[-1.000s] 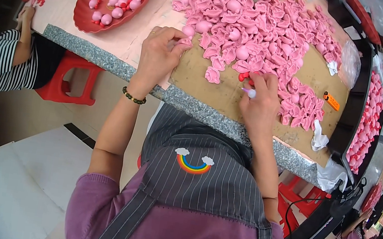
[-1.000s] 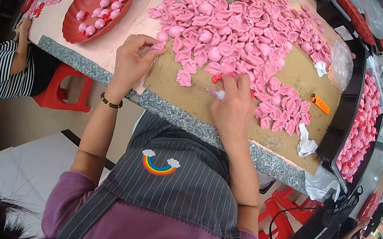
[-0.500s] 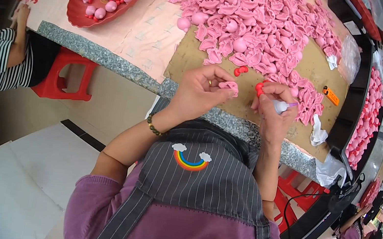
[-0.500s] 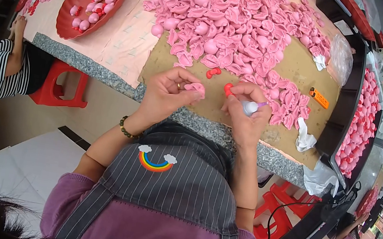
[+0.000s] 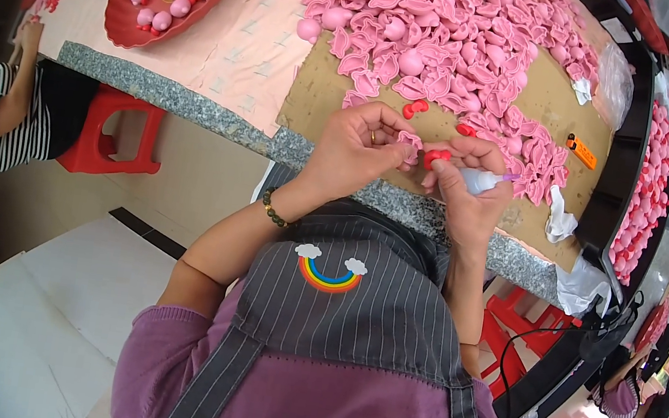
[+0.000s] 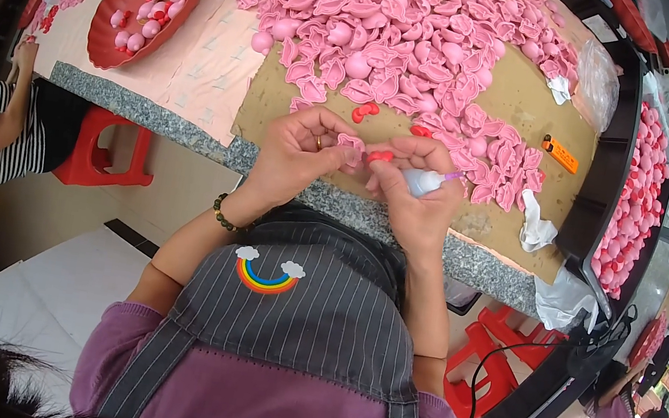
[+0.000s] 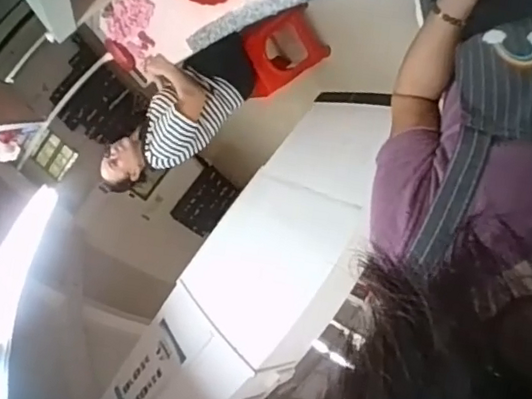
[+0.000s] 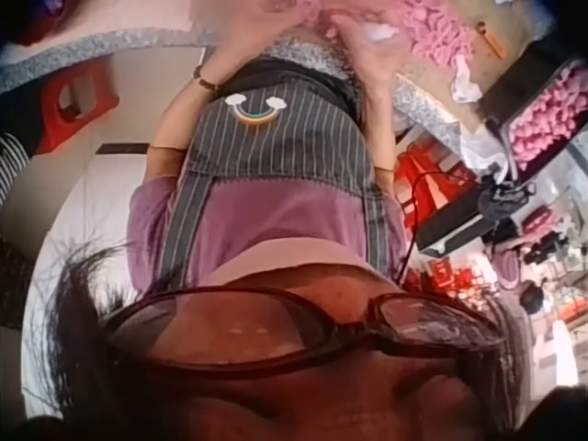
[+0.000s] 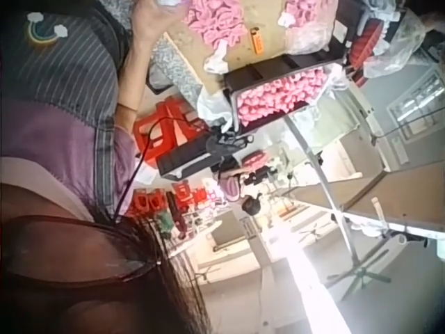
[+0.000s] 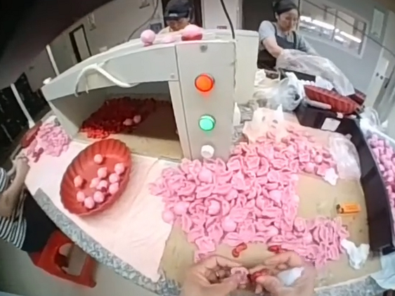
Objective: Assembling small pink toy components using a glue bottle.
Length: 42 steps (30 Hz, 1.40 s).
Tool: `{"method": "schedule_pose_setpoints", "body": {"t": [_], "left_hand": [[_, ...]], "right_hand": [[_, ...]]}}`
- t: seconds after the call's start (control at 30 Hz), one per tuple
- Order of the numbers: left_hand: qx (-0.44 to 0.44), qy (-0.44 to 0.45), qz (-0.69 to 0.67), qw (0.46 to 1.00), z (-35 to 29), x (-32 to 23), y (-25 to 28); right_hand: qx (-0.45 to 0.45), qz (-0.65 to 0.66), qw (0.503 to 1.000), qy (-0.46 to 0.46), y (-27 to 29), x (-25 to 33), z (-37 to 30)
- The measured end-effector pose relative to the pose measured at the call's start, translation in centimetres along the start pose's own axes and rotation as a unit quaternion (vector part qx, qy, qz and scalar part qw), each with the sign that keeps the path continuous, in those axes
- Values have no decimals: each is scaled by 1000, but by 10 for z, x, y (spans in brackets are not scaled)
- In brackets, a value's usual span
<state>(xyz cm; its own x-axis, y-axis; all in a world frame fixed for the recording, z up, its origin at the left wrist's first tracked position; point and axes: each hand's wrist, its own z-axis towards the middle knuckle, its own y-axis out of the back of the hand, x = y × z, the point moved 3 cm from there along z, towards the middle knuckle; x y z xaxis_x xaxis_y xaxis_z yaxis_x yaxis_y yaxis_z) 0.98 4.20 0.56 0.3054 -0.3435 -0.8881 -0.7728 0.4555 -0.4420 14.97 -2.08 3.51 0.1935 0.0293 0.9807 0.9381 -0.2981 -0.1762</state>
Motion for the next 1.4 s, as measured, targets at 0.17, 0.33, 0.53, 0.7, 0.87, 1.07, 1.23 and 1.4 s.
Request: {"method": "schedule_pose_setpoints", "body": {"t": [0.17, 0.33, 0.53, 0.7, 0.87, 1.07, 1.23, 1.4], "left_hand": [[-1, -7, 1, 1000, -2, 3, -2], [6, 3, 50, 999, -3, 3, -5], [47, -73, 218, 972, 0, 1, -3], [61, -166, 342, 923, 0, -10, -7], [91, -98, 283, 950, 1, -6, -4], [50, -63, -9, 997, 1, 1, -4], [77, -52, 3, 996, -1, 1, -4], [59, -55, 58, 995, -2, 1, -3]], "right_hand": [[8, -60, 998, -5, 4, 1, -1], [19, -38, 999, 29, 0, -4, 0], [11, -107, 994, 9, -2, -8, -2], [29, -231, 969, 79, 0, -14, -2], [36, -163, 983, 79, 1, -16, -2], [6, -124, 985, 116, -8, -19, 2], [-35, 202, 979, -23, -6, -31, -4], [-4, -73, 997, 0, 2, -8, -4]]}}
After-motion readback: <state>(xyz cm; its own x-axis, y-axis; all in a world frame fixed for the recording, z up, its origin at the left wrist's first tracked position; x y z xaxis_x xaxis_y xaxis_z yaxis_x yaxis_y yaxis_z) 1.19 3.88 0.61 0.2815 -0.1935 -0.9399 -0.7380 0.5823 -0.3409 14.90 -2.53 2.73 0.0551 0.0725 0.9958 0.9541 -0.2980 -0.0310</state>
